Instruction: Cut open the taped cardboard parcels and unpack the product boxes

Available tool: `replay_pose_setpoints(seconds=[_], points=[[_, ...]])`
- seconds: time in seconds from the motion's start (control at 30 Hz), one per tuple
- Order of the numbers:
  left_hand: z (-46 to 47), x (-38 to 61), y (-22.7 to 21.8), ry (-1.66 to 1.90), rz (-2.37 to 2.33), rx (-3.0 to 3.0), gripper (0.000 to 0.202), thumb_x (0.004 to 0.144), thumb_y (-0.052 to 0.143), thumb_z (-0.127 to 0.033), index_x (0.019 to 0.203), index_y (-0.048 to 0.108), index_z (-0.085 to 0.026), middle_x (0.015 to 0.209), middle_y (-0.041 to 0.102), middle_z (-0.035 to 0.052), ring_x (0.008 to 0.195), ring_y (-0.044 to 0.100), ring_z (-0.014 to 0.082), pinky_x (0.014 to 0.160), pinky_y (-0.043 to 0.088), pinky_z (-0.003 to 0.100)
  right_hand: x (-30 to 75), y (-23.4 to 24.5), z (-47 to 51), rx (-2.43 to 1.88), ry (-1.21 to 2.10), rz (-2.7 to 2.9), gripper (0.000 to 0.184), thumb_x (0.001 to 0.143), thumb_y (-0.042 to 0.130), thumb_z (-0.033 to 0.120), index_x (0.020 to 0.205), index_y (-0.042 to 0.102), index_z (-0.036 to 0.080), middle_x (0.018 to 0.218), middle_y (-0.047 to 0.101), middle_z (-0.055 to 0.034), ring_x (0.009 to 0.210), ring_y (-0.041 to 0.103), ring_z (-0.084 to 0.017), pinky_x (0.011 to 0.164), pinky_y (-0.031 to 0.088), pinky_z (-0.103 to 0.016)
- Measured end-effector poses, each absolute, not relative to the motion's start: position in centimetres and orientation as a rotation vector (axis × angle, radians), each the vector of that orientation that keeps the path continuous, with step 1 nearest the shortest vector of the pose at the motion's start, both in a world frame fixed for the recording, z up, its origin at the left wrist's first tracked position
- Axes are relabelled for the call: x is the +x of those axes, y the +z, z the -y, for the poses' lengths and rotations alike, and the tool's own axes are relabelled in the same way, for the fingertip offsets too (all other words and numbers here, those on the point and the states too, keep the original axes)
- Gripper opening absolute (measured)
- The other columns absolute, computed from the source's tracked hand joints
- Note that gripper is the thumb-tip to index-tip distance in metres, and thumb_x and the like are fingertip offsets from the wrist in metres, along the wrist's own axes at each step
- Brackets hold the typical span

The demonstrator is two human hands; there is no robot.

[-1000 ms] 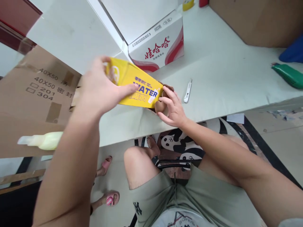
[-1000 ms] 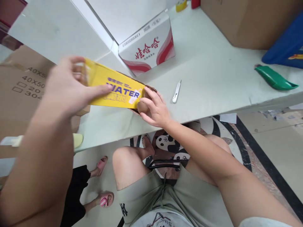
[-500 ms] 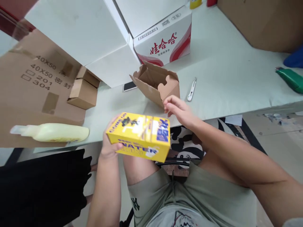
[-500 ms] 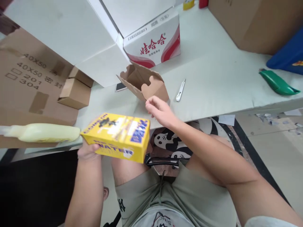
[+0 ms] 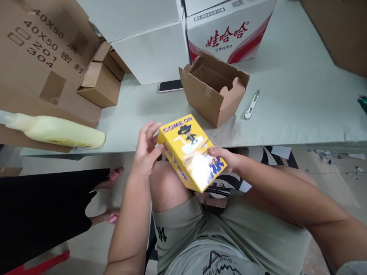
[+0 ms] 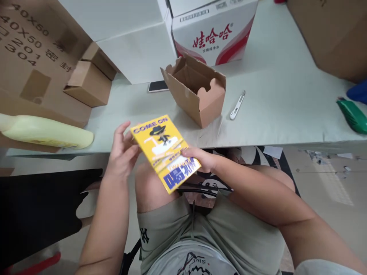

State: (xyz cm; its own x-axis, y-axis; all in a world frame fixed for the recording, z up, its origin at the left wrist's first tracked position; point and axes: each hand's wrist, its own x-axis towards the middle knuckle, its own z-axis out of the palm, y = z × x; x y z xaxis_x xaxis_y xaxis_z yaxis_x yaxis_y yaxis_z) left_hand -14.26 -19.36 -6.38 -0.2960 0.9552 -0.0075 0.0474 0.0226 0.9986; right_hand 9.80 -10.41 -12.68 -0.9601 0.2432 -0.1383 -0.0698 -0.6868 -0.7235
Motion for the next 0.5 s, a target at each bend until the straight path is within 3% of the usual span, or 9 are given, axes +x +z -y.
replay_pose_setpoints(seconds=[0.13, 0.27, 0.37, 0.43, 0.5], points=[[19.9, -12.0, -9.3, 1.353, -1.338, 0.713, 0.109, 0.068, 0.085, -0.065, 0.157, 0.024, -0.048, 0.163, 0.045, 0.0102, 0.13, 0.064, 0.0352, 0.088, 0.065, 0.044, 7.7, -13.2, 10.3, -0.496, 2.337, 1.154, 0.098, 0.074, 0.074, 0.059, 0.154, 0.032, 0.021, 0.146, 0.062, -0.0189, 0.122, 0.07, -0.032, 0.104, 0.061, -0.05], [20.3, -9.8, -11.2, 1.232, -1.122, 0.692, 0.112, 0.072, 0.086, -0.06, 0.161, 0.021, -0.042, 0.152, 0.059, 0.0125, 0.132, 0.064, 0.0382, 0.1, 0.061, 0.055, 6.8, -14.5, 9.7, -0.563, 2.024, 1.422, 0.125, 0.074, 0.076, 0.06, 0.164, -0.004, 0.024, 0.163, 0.042, -0.0224, 0.139, 0.059, -0.034, 0.116, 0.051, -0.057], [19.5, -9.5, -11.1, 1.329, -1.107, 0.808, 0.101, 0.076, 0.087, -0.049, 0.158, 0.031, -0.036, 0.152, 0.06, 0.0122, 0.137, 0.062, 0.036, 0.111, 0.055, 0.053, 7.2, -14.1, 9.4, -0.579, 1.761, 1.737, 0.122, 0.079, 0.072, 0.067, 0.166, -0.002, 0.023, 0.17, 0.029, -0.0214, 0.155, 0.04, -0.035, 0.123, 0.043, -0.059], [18.3, -9.7, -9.9, 1.422, -1.105, 0.896, 0.093, 0.079, 0.085, -0.047, 0.156, 0.034, -0.035, 0.155, 0.058, 0.0106, 0.139, 0.061, 0.034, 0.115, 0.053, 0.051, 7.6, -12.4, 9.4, -0.585, 1.598, 1.843, 0.113, 0.083, 0.068, 0.068, 0.167, 0.005, 0.026, 0.171, 0.027, -0.0188, 0.158, 0.032, -0.036, 0.119, 0.049, -0.058], [16.5, -10.0, -7.5, 1.498, -1.065, 1.018, 0.088, 0.079, 0.083, -0.05, 0.153, 0.039, -0.033, 0.155, 0.059, 0.0097, 0.138, 0.062, 0.0338, 0.116, 0.054, 0.05, 7.6, -9.3, 9.1, -0.584, 1.465, 1.854, 0.103, 0.087, 0.068, 0.064, 0.166, 0.013, 0.028, 0.169, 0.031, -0.0167, 0.156, 0.036, -0.036, 0.111, 0.057, -0.054]])
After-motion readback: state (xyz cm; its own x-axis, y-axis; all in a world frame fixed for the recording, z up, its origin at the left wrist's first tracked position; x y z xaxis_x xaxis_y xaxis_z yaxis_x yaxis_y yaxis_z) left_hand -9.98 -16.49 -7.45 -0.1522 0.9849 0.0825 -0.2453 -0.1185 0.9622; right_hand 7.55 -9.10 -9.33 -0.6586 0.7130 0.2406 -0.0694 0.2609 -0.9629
